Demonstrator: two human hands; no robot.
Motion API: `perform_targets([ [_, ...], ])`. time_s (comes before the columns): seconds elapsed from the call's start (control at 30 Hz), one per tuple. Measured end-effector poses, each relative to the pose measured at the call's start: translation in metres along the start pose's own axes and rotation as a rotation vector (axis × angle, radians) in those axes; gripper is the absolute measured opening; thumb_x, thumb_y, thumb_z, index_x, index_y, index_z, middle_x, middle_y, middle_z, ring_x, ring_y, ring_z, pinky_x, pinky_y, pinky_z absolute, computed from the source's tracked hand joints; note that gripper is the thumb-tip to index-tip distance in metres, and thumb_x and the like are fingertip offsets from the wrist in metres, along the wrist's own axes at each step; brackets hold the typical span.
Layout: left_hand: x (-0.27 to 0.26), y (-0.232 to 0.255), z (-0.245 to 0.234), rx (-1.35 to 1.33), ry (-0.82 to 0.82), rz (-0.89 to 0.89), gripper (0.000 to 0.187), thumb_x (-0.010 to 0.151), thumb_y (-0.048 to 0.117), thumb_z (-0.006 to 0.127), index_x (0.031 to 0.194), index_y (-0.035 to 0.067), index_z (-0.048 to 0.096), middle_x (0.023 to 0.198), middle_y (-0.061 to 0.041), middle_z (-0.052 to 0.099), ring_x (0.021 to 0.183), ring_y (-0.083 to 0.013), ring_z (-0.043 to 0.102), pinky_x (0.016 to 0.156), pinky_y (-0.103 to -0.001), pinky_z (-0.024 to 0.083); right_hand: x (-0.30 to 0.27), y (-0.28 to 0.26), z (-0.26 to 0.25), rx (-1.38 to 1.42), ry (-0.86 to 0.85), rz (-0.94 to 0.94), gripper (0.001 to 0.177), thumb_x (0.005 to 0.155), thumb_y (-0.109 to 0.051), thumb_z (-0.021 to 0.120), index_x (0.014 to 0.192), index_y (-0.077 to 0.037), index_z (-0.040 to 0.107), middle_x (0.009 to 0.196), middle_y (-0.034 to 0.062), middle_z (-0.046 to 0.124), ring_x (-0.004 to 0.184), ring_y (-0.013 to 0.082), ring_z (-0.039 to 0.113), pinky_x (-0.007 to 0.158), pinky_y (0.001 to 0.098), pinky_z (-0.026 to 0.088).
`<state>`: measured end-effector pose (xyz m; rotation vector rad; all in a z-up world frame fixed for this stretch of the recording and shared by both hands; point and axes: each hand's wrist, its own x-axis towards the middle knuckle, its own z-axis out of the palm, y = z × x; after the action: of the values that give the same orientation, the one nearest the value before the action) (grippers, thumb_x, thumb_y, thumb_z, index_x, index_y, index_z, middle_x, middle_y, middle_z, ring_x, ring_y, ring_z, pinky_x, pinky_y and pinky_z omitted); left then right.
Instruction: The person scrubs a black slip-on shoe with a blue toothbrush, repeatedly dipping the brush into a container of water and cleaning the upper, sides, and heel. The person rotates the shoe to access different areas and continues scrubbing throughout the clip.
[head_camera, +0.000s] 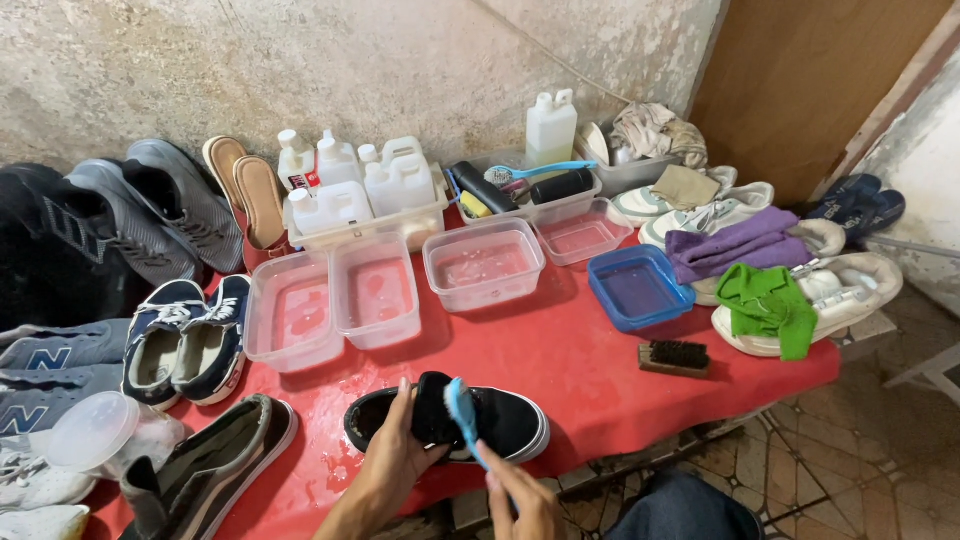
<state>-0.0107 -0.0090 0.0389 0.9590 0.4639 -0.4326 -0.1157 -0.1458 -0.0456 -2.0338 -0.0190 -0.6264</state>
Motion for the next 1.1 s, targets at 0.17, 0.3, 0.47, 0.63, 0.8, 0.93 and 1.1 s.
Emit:
perform_targets([
  [0.17, -0.026, 0.013, 0.022, 0.027, 0.038, -0.016, 0.057, 0.102, 0.043, 0.043, 0.129, -0.003, 0.064, 0.123, -0.029, 0.069, 0.114, -0.0419, 0.065, 0.086, -0.067, 0.056, -0.015, -0.004, 0.011, 0.013, 0.010, -0.083, 0.048, 0.083, -0.006, 0.063, 0.123, -0.026, 0.082, 0.057, -0.0028, 0.054, 0.047, 0.0076, 0.048, 0.050, 0.0202, 0.047],
  [0.3, 0.005, -0.008, -0.003, 0.074, 0.064, -0.029, 0.044, 0.098, 0.052, 0.050, 0.126, 0.022, 0.066, 0.127, -0.003, 0.072, 0.117, -0.0169, 0.064, 0.094, -0.039, 0.051, -0.002, 0.010, -0.001, 0.038, 0.019, 0.044, 0.037, 0.095, -0.021, 0.057, 0.125, -0.026, 0.077, 0.101, 0.0016, 0.087, 0.073, 0.0148, 0.081, 0.069, 0.0260, 0.057],
  [0.47, -0.013, 0.003, 0.010, 0.003, 0.005, 0.005, 0.056, 0.101, 0.042, 0.047, 0.125, -0.006, 0.064, 0.110, -0.027, 0.068, 0.105, -0.0375, 0.065, 0.087, -0.068, 0.058, -0.015, 0.003, 0.006, 0.091, -0.023, 0.051, 0.044, 0.086, -0.011, 0.059, 0.120, -0.024, 0.083, 0.063, -0.0009, 0.068, 0.049, 0.0082, 0.059, 0.054, 0.0237, 0.051],
  [0.63, -0.028, 0.012, 0.025, 0.098, 0.104, -0.035, 0.060, 0.098, 0.045, 0.048, 0.137, 0.002, 0.063, 0.126, -0.021, 0.070, 0.114, -0.0322, 0.066, 0.094, -0.051, 0.055, -0.015, 0.001, 0.002, 0.062, -0.006, 0.029, 0.039, 0.093, -0.017, 0.057, 0.123, -0.021, 0.081, 0.083, 0.0009, 0.071, 0.069, 0.0107, 0.066, 0.064, 0.0238, 0.051],
  [0.8, -0.001, -0.004, 0.001, 0.126, 0.076, -0.028, 0.055, 0.098, 0.048, 0.047, 0.135, 0.012, 0.067, 0.130, -0.011, 0.074, 0.119, -0.0206, 0.065, 0.100, -0.040, 0.051, -0.001, 0.007, -0.009, 0.017, -0.045, 0.118, 0.039, 0.090, -0.017, 0.062, 0.123, -0.029, 0.079, 0.108, -0.0025, 0.087, 0.085, 0.0130, 0.085, 0.075, 0.0257, 0.060],
  [0.93, -0.011, 0.005, 0.016, 0.062, 0.072, -0.014, 0.056, 0.099, 0.044, 0.048, 0.134, 0.003, 0.064, 0.123, -0.019, 0.070, 0.113, -0.0300, 0.065, 0.091, -0.053, 0.054, -0.014, 0.003, -0.003, 0.036, -0.070, 0.064, 0.042, 0.092, -0.015, 0.062, 0.127, -0.029, 0.079, 0.079, -0.0018, 0.074, 0.062, 0.0083, 0.067, 0.062, 0.0226, 0.053],
  [1.1, -0.011, 0.002, 0.010, 0.184, 0.036, 0.001, 0.045, 0.099, 0.042, 0.052, 0.130, 0.013, 0.066, 0.124, -0.010, 0.071, 0.114, -0.0209, 0.065, 0.097, -0.039, 0.052, -0.019, 0.010, -0.003, -0.062, -0.136, 0.460, 0.041, 0.096, -0.029, 0.061, 0.131, -0.042, 0.079, 0.051, -0.0019, 0.047, 0.046, 0.0061, 0.042, 0.051, 0.0266, 0.041],
])
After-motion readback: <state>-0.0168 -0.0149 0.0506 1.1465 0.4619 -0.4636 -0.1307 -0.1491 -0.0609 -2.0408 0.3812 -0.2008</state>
